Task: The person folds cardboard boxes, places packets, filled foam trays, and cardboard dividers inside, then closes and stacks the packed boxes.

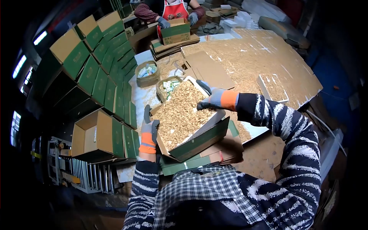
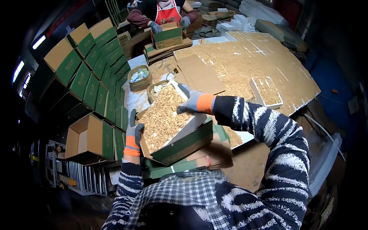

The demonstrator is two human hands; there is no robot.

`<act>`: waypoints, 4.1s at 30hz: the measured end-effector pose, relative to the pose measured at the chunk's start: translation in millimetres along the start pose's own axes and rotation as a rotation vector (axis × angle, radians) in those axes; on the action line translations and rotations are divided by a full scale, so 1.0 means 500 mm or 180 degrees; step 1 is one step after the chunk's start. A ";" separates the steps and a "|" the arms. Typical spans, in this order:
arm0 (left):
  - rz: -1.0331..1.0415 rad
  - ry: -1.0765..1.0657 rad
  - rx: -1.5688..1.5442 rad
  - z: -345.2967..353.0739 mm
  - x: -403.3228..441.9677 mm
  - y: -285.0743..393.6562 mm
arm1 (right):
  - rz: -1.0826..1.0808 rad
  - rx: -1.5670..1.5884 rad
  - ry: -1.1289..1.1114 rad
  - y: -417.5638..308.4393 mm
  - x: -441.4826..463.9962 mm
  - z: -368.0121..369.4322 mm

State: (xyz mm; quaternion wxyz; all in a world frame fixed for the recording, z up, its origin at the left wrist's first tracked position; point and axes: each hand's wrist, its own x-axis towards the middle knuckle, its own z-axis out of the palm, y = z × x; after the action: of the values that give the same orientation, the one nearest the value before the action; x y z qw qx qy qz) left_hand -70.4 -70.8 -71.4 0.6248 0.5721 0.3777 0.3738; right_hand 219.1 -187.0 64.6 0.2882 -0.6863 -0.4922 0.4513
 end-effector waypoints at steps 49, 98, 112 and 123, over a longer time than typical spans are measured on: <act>0.1225 -0.1069 0.4236 0.172 0.448 -0.263 | -0.1052 0.0092 0.3094 0.434 0.199 -0.281; 0.2096 0.0649 -0.0623 -0.150 -0.229 0.123 | -0.2416 0.0741 0.1363 0.040 -0.022 0.169; 0.1481 0.2005 0.3163 -0.919 -0.271 -0.249 | -0.1609 0.3447 0.0065 -0.302 0.233 0.722; 0.2655 0.1199 0.2703 -0.239 -0.390 -0.115 | -0.1358 -0.2431 0.2104 0.181 0.168 0.401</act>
State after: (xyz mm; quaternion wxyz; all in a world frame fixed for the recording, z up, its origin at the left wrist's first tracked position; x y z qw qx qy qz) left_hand -260.5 -198.1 -127.0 0.0670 0.7942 0.3419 0.4979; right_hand 84.8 -150.0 -125.2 0.2430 -0.7323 -0.6326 -0.0676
